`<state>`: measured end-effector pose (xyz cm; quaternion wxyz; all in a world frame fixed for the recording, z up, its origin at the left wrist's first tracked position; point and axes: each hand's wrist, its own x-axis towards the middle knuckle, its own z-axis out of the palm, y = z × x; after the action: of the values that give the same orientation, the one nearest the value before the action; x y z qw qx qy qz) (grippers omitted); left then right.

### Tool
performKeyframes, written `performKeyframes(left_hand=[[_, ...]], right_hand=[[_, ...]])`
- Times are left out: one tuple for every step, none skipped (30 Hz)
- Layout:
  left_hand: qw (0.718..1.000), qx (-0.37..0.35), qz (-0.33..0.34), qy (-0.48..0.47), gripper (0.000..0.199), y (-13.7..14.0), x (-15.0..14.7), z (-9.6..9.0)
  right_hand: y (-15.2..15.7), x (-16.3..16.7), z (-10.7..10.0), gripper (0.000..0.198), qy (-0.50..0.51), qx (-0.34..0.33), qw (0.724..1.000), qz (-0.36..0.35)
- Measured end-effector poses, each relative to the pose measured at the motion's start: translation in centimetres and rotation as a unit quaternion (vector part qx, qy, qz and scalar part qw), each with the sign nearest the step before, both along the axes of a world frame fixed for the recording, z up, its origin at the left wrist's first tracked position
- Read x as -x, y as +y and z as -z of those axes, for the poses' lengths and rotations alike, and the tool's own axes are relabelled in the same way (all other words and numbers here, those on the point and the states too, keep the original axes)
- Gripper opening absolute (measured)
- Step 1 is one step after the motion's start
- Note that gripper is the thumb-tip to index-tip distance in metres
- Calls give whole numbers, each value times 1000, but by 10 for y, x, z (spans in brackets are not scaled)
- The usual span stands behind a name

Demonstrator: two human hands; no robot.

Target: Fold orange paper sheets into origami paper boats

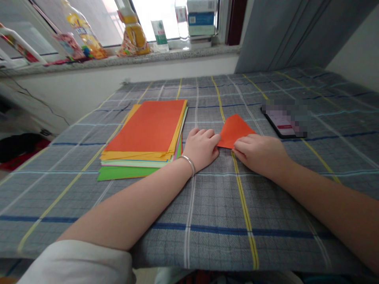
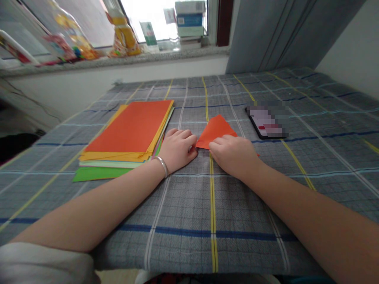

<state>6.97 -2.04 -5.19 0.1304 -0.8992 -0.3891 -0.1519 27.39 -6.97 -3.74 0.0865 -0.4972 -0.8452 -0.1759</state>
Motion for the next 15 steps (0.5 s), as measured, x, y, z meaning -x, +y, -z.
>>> performKeyframes(left_hand=[[1000, 3, -2, 0, 9, 0, 0, 0], [1000, 8, -6, -2, 9, 1, 1, 0], [1000, 14, -12, -5, 9, 1, 1, 1], [1000, 21, -17, -10, 8, 1, 1, 1], [999, 28, -22, -16, 8, 2, 1, 1], [999, 33, -26, -22, 9, 2, 1, 1], [999, 36, -27, -28, 11, 2, 2, 2], [999, 35, -25, -31, 14, 2, 2, 2], [999, 30, -17, -30, 14, 2, 2, 2], [999, 22, -7, -25, 14, 2, 2, 2], [1000, 12, 3, -17, 13, 3, 2, 2], [1000, 0, 13, -8, 13, 3, 2, 2], [1000, -13, 21, 1, 15, 3, 3, 2], [999, -26, 25, 8, 17, 3, 3, 2], [999, -38, 28, 14, 18, 3, 4, 2]], right_hand=[[0, -1, 0, 29, 0, 0, 1000, 1], [0, -1, 1, 29, -1, -1, 1000, 2], [0, -2, 1, 29, -1, -3, 1000, 4], [0, -3, 1, 29, 0, -4, 1000, 5], [1, -3, 1, 29, 1, -6, 1000, 7], [1, -3, 1, 29, 3, -7, 1000, 9], [1, -3, 1, 29, 4, -7, 1000, 10], [1, -3, 1, 28, 5, -7, 1000, 13], [1, -3, 1, 28, 5, -6, 1000, 15], [1, -3, 0, 28, 4, -4, 1000, 17], [1, -3, 0, 28, 3, -2, 1000, 17], [1, -3, -1, 28, 1, 1, 1000, 17], [1, -2, -1, 28, 0, 4, 1000, 16], [1, -2, -1, 28, -1, 7, 1000, 15], [1, -2, -1, 29, -2, 8, 1000, 14]])
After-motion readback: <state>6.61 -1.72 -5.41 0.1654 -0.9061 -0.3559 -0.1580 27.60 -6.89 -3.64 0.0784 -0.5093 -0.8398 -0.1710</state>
